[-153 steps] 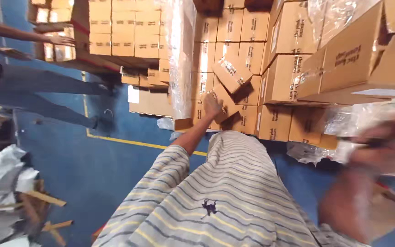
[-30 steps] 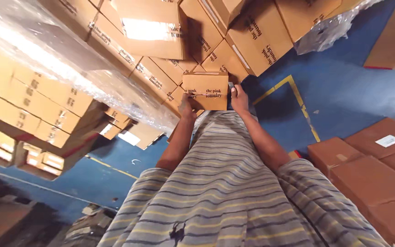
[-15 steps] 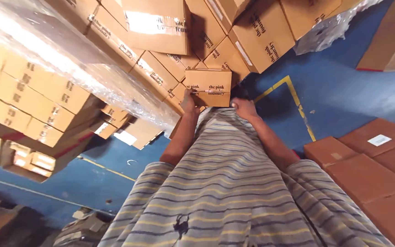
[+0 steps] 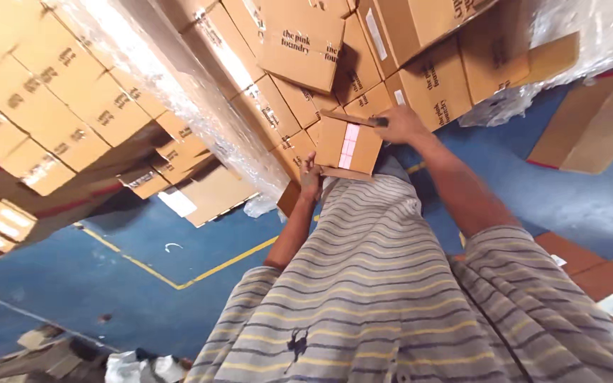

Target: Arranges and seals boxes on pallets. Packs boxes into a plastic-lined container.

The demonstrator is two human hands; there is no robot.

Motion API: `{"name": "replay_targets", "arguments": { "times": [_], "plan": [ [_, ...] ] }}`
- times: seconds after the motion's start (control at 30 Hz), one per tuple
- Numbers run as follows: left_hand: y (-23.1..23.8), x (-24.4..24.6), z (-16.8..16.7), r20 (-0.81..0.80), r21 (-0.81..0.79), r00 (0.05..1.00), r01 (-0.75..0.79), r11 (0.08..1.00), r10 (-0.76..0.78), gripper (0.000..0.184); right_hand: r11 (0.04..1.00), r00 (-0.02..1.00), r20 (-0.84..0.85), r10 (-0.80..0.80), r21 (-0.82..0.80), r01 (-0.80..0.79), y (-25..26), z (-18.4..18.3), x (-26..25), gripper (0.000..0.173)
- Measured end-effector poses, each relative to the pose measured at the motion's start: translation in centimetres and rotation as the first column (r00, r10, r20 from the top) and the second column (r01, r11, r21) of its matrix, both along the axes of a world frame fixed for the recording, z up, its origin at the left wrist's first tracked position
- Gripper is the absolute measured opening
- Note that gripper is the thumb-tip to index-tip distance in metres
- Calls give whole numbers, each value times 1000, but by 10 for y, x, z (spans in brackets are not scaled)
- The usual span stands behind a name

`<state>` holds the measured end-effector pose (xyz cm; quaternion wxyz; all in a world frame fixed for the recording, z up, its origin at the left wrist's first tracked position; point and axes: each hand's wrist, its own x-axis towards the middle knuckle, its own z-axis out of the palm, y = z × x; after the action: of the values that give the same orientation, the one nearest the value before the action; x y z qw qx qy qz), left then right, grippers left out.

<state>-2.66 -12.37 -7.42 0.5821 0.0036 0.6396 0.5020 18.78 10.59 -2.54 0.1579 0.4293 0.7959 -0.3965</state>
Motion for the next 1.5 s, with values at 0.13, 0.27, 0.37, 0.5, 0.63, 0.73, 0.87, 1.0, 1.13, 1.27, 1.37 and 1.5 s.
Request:
{"name": "replay_targets", "arguments": {
  "times": [0.13,0.27,0.37,0.5,0.63,0.73,0.87,1.0,1.13,1.27,1.37,1.5],
  "plan": [
    [2,7,0,-155,-35,985,76,997,-80,44,952,954,45,-296,-66,298,21,-13,26,44],
    [3,12,13,-372,-23,867,348,937,-332,76,827,827,32,-562,-15,563,-16,-22,14,51],
    [13,8,14,-464,-162,753,446,880,-467,73,822,822,-20,-569,18,569,-39,-4,7,41],
    [28,4,39,-571,-80,716,438,895,-401,67,899,898,-119,-424,65,433,-41,48,23,33],
    [53,35,98,-660,-9,663,461,887,-352,76,891,895,-322,-308,231,390,-26,98,77,31],
    [90,72,133,-653,45,685,460,887,-323,67,844,876,-378,-298,325,427,6,135,105,32],
    [131,138,180,-362,100,872,387,916,-329,34,825,920,-336,-201,449,344,74,186,136,38],
    [181,219,192,-155,57,952,275,960,-264,45,859,984,-157,-81,490,149,142,189,170,37],
    [233,284,152,-176,65,980,107,992,-94,55,861,979,37,-200,484,158,170,168,206,29],
    [262,293,118,-152,-117,986,53,992,-70,85,883,966,106,-236,438,168,149,121,223,44],
    [259,261,111,-226,-51,968,96,994,-105,70,826,964,-42,-261,508,245,113,88,231,69],
    [245,155,89,-613,-63,778,122,991,-135,58,702,889,-359,-284,554,447,54,98,214,39]
  ]
}}
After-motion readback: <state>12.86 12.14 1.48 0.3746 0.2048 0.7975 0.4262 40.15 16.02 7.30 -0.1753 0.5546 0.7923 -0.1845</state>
